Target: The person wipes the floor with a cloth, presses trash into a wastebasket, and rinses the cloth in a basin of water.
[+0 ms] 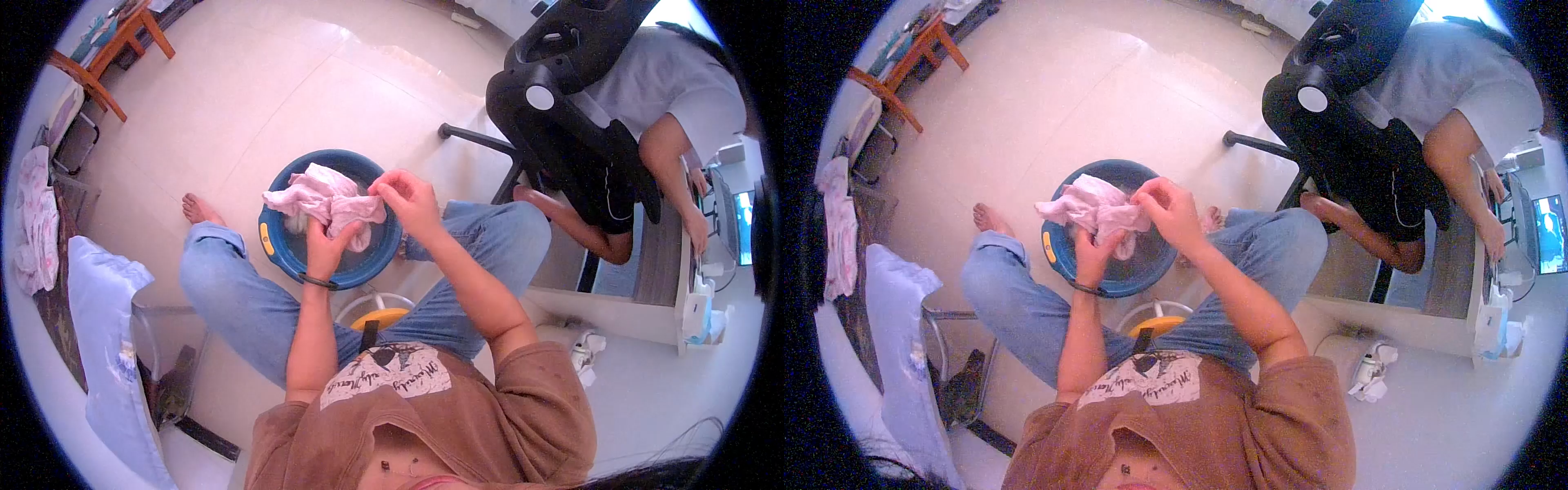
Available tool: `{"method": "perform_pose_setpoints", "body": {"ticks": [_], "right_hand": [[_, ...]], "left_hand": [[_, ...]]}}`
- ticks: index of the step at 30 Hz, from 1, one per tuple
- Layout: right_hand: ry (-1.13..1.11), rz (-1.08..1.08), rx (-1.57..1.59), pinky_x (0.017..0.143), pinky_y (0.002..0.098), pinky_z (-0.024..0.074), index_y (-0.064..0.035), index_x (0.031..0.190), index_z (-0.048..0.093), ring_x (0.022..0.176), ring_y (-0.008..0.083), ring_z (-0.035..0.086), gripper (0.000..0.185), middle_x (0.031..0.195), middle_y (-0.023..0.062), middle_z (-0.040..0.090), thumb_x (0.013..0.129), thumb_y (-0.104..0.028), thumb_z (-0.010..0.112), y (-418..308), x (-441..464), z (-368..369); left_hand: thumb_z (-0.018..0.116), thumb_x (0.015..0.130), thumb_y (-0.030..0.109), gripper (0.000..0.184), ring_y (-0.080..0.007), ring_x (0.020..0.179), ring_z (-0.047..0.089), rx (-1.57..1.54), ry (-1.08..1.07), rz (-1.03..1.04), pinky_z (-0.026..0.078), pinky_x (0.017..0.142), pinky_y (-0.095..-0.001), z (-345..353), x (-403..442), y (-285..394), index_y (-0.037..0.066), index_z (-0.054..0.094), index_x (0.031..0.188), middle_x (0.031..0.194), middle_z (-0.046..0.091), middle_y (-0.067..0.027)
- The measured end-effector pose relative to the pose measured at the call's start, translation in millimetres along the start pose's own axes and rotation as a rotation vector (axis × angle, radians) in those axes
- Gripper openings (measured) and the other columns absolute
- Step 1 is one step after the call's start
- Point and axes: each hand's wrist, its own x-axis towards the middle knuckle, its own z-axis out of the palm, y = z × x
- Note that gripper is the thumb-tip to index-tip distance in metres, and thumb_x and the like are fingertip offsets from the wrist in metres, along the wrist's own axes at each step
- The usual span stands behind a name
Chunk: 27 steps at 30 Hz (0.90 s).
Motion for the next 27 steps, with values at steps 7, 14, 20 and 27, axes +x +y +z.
{"method": "perform_pose_setpoints", "body": {"ticks": [7,14,20,27], "right_hand": [[-0.061,-0.066,-0.111,0.073,0.0259,0.0509,-0.0001,0.094,0.063,0.080,0.0121,0.063,0.013,0.088,0.0063,0.067,0.085,-0.010,0.065,-6.0,2.8,-2.0],[-0.069,-0.187,-0.293,0.079,0.0266,0.0490,0.0013,0.092,0.063,0.086,0.0114,0.059,0.011,0.088,0.0052,0.063,0.084,-0.005,0.065,-7.8,-0.2,4.1],[0.037,-0.370,-0.421,0.074,0.0285,0.0483,0.0012,0.088,0.063,0.079,0.0182,0.061,0.008,0.086,0.0089,0.064,0.082,-0.003,0.066,-8.6,2.7,2.1],[-0.063,-0.063,-0.651,0.073,0.0368,0.0511,-0.0044,0.088,0.067,0.083,0.0288,0.066,0.013,0.089,0.0133,0.067,0.084,-0.016,0.061,45.6,5.0,10.4]], "left_hand": [[0.078,0.077,0.015,0.061,-0.0186,0.107,0.057,-0.051,-0.004,0.017,0.045,0.092,-0.0316,3.1,1.4,3.9,0.000,0.045,0.126,0.120,0.056,-0.0103],[0.077,0.077,0.013,0.061,-0.0183,0.107,0.056,-0.009,0.030,0.027,0.045,0.092,-0.0317,1.5,1.5,0.0,0.000,0.045,0.127,0.119,0.056,-0.0102],[0.071,0.084,0.012,0.056,-0.0177,0.111,0.053,-0.172,0.346,-0.057,0.041,0.096,-0.0309,-12.3,9.6,-28.2,-0.002,0.043,0.129,0.123,0.053,-0.0092],[0.065,0.089,0.008,0.047,-0.0164,0.112,0.052,-0.518,0.459,0.014,0.042,0.095,-0.0293,-16.8,4.4,-3.1,0.002,0.043,0.130,0.125,0.052,-0.0070]]}}
